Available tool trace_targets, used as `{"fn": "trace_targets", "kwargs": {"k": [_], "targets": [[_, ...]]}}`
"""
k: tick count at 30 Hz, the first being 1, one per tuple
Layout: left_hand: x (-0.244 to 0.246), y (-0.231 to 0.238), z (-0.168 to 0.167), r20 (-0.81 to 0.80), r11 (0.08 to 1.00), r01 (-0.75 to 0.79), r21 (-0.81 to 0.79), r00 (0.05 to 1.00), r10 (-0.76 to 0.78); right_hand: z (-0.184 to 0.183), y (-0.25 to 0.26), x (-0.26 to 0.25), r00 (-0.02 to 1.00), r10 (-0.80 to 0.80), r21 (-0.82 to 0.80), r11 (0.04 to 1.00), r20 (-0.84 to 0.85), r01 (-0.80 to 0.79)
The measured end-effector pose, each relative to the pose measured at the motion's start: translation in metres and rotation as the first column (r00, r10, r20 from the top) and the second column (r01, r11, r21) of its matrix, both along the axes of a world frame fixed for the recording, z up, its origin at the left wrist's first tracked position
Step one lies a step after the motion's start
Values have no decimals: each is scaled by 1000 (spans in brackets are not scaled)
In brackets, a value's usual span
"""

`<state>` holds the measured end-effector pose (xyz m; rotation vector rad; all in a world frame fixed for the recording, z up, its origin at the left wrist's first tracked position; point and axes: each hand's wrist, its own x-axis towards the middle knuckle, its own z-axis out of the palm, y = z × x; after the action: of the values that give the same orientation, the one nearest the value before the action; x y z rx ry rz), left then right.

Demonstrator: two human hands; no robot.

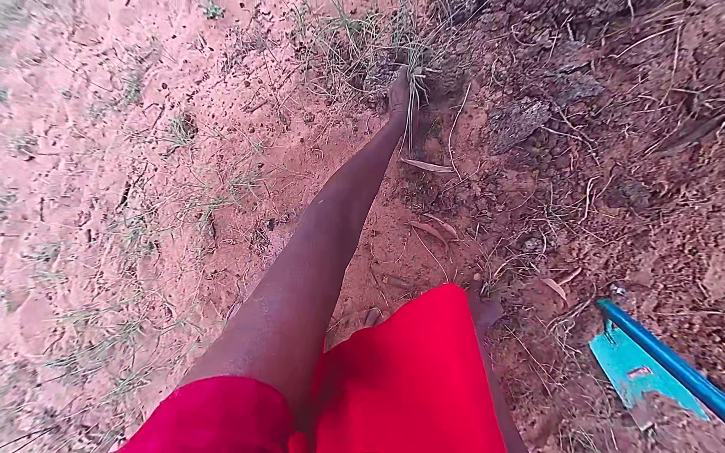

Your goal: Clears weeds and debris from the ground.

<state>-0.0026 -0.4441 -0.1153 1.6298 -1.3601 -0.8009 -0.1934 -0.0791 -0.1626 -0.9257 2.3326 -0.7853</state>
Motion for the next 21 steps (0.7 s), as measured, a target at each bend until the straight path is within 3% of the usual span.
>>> {"fn": "trace_targets", "kwargs": {"k": [1,6,11,14,18,21], "targets": [[-3,-7,1,-53,1000,-12,15,999,12,0,1,-1,1000,5,-9,1000,-12,-6],[2,-12,10,45,981,22,195,998,-32,1,1,-1,1000,9,10,1000,4,-9],[10,19,-6,-233,971,-46,235,967,102,2,1,-2,1000,10,44,999,22,-11],[10,39,-21,-276,977,-45,207,956,102,-1,1,-2,999,21,82,996,27,-23],[1,82,-9,-270,948,-35,316,955,125,-3,3,-6,998,50,96,994,34,-53],[-10,169,-6,-304,916,65,396,951,64,-7,7,-9,996,65,79,994,59,-69]]}}
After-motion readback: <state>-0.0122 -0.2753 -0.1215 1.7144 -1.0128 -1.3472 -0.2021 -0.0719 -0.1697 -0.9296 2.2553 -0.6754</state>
